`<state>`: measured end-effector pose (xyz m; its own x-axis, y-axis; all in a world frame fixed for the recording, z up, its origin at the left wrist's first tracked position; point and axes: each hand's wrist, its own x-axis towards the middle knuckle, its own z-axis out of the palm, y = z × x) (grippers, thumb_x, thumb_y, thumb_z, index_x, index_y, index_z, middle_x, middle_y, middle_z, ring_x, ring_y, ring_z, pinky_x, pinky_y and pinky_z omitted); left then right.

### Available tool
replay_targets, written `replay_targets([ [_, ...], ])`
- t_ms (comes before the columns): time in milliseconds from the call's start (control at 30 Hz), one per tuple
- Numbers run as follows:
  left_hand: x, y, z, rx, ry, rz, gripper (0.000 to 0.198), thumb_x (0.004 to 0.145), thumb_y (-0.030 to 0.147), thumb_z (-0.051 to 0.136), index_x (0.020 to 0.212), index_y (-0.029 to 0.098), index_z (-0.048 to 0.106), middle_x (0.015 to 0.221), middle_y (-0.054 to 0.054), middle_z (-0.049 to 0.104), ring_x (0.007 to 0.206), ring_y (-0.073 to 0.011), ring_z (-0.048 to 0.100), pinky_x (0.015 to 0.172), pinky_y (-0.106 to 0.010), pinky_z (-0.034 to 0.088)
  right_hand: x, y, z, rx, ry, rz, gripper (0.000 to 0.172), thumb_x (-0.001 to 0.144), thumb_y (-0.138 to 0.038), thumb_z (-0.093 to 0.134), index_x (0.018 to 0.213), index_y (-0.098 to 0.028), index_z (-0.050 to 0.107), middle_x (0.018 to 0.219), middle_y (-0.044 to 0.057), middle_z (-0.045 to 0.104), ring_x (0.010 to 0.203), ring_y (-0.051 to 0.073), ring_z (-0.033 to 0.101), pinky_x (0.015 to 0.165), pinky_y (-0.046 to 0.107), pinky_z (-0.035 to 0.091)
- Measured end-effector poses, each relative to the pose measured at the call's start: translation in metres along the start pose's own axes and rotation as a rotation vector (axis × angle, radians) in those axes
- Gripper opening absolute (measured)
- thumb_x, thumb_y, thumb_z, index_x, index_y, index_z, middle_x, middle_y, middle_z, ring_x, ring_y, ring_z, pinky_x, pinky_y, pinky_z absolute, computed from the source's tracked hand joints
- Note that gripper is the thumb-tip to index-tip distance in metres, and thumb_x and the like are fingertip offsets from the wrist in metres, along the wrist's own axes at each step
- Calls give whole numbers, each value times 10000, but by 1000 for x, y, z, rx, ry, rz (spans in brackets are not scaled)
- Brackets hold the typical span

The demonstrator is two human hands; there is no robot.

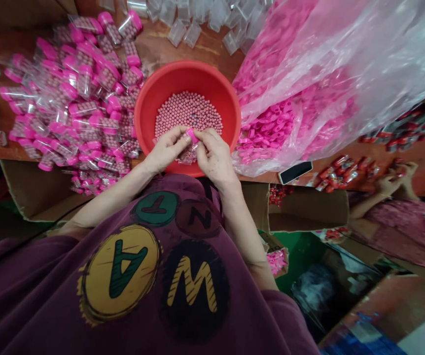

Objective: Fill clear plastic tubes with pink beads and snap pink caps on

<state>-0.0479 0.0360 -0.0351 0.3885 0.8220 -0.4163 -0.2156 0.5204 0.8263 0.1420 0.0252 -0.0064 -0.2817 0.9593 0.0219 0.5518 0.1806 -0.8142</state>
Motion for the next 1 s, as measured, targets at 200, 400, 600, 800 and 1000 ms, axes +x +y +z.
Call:
replay_targets([
  [200,2,2,-12,-6,16,-40,416,986,587,810,1115,219,667,841,5,642,682,-130,593,661,-281,498,-5,20,14,119,127,78,447,1108,-537,612,1531,-396,641,1375,63,676,1261,246,705,1094,541,662],
  [400,5,-3,-16,26,32,80,404,927,537,879,1089,209,709,989,-14,747,913,-138,681,891,-274,550,-6,23,29,152,256,151,476,1116,-631,570,1485,-341,653,1253,75,725,1171,252,736,1069,532,674],
  [600,-1,-4,-8,-11,78,39,349,966,485,845,1112,199,709,978,-20,753,898,-147,698,864,-279,568,-8,2,22,-111,-6,67,671,1008,-574,718,1613,-320,578,1498,123,683,1410,382,642,1266,736,516],
  [800,-5,-9,7,-51,164,30,368,1018,541,788,1120,204,679,950,-34,744,883,-163,711,843,-302,578,-11,13,45,-174,44,74,857,906,-520,840,1639,-230,505,1503,181,633,1454,431,594,1305,751,472],
  [1000,-3,-19,4,-66,104,99,466,975,544,846,1241,229,630,996,-21,734,863,-149,705,837,-303,594,-9,10,42,-330,-11,75,788,936,-435,749,1618,-150,476,1428,208,655,1403,431,613,1269,757,484],
])
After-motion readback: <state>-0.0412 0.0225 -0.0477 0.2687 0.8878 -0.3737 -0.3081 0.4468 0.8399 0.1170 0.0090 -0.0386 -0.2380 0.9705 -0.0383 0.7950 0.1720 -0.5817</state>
